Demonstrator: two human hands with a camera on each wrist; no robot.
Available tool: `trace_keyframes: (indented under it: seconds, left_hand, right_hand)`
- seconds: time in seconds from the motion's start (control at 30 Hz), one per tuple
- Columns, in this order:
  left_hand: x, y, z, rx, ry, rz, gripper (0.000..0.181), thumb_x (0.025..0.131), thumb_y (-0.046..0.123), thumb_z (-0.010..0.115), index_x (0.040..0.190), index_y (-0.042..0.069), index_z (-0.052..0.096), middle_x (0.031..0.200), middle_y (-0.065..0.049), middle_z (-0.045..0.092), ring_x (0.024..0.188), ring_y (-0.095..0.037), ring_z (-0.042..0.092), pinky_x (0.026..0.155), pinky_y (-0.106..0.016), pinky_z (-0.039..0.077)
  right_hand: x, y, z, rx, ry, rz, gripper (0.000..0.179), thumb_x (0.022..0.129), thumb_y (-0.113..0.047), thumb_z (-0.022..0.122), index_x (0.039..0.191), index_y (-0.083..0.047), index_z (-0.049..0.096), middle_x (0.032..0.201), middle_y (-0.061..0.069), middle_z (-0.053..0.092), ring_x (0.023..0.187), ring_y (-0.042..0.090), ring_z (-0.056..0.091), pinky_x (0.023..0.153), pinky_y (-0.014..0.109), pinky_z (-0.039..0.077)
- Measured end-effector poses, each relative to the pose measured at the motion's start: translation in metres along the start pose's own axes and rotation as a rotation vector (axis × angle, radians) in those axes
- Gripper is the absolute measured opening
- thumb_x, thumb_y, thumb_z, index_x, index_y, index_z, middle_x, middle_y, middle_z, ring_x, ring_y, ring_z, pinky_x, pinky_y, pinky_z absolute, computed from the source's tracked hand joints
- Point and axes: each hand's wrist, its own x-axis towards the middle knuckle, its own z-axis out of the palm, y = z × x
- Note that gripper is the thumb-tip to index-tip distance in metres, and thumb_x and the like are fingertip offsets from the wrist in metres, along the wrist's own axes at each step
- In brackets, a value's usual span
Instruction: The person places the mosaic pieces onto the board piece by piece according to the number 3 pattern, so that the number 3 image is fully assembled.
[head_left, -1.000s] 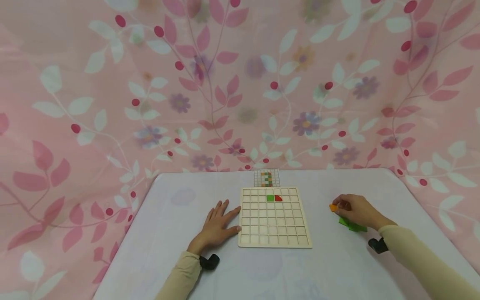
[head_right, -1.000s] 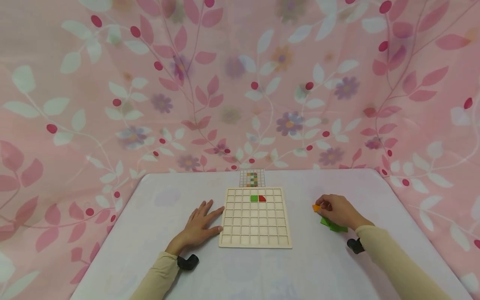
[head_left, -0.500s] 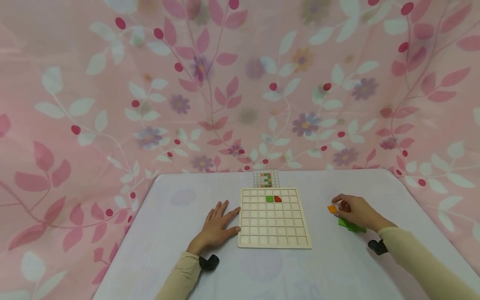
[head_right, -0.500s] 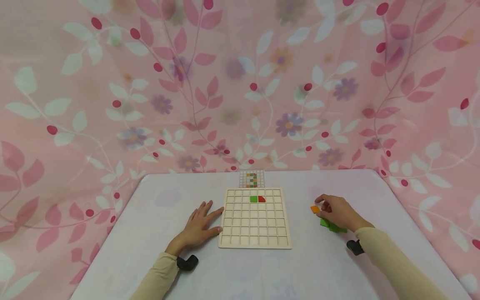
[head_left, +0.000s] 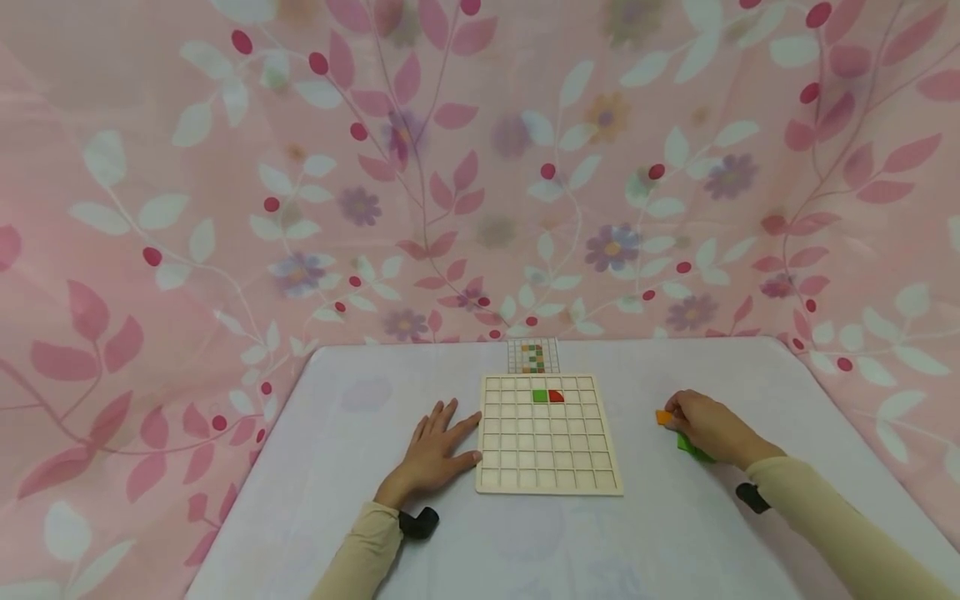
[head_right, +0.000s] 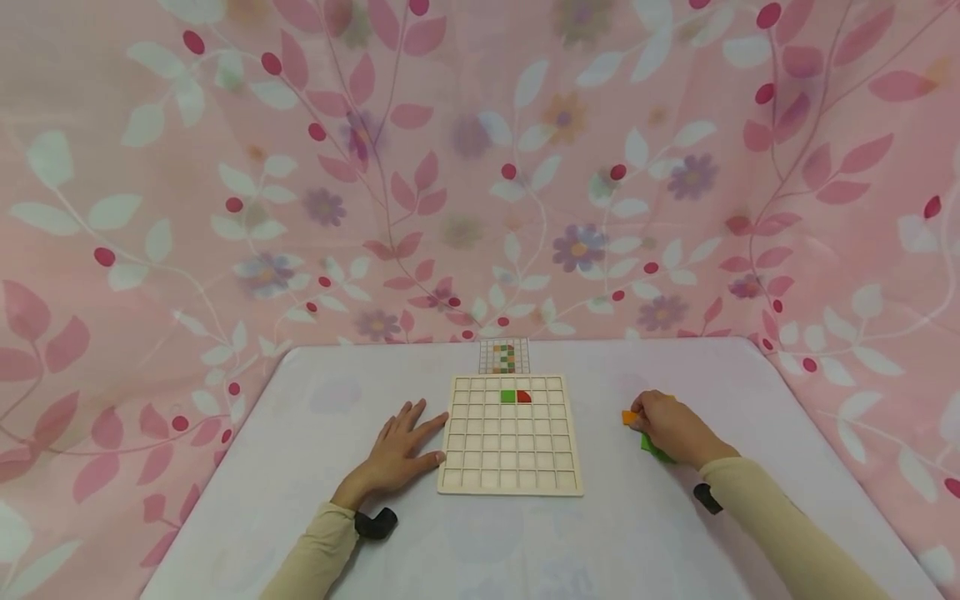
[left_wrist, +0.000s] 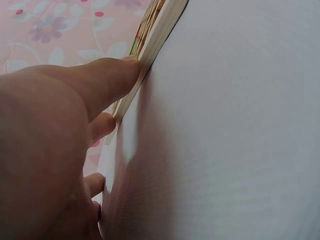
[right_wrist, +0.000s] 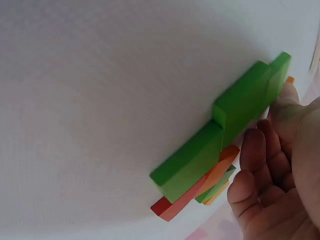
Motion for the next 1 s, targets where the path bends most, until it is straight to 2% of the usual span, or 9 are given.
trace_keyframes:
  seconds: [0.13,0.37,0.53,0.7,1.0]
  left_hand:
    - [0.000,0.002,-0.002,0.007,-0.008,-0.005,0.066,0.104,0.050,0.063,0.163,0.026,0.046,0.177,-0.020,0.018,0.165,-0.045,0.006,0.129,-0.069,0.007]
    - [-0.001,0.001,-0.003,0.004,-0.008,-0.012,0.065,0.103,0.049,0.064,0.162,0.026,0.047,0.176,-0.021,0.019,0.165,-0.046,0.007,0.129,-0.069,0.008]
    - [-0.002,0.001,-0.004,-0.005,-0.003,-0.007,0.065,0.104,0.048,0.064,0.162,0.026,0.047,0.176,-0.021,0.019,0.165,-0.046,0.007,0.129,-0.069,0.008]
    - [-0.002,0.001,-0.003,-0.008,-0.002,0.002,0.066,0.104,0.049,0.064,0.162,0.025,0.047,0.176,-0.022,0.019,0.164,-0.047,0.007,0.128,-0.070,0.008]
    - [-0.001,-0.003,0.001,-0.011,0.011,0.022,0.066,0.103,0.049,0.064,0.162,0.024,0.047,0.176,-0.022,0.020,0.164,-0.048,0.008,0.127,-0.071,0.009]
  right_hand:
    - [0.000,-0.003,-0.001,-0.024,0.013,-0.007,0.024,0.097,-0.013,0.077,0.108,0.003,0.064,0.095,0.007,0.067,0.082,0.018,0.062,0.079,0.046,0.061]
    - [0.011,-0.013,-0.005,0.005,0.069,-0.048,0.018,0.099,-0.007,0.073,0.112,0.002,0.064,0.101,0.008,0.070,0.086,0.019,0.064,0.083,0.043,0.062]
    - [0.028,-0.029,-0.004,0.052,0.036,-0.035,0.015,0.100,-0.004,0.071,0.113,0.002,0.065,0.102,0.009,0.070,0.087,0.020,0.063,0.080,0.041,0.060]
    - [0.045,-0.046,-0.001,0.069,-0.002,0.002,0.016,0.102,-0.006,0.068,0.115,0.003,0.065,0.106,0.011,0.071,0.093,0.024,0.066,0.086,0.046,0.059]
    - [0.070,-0.073,0.012,0.067,0.016,-0.053,0.019,0.099,-0.007,0.073,0.114,0.002,0.066,0.103,0.010,0.068,0.091,0.023,0.062,0.088,0.045,0.058]
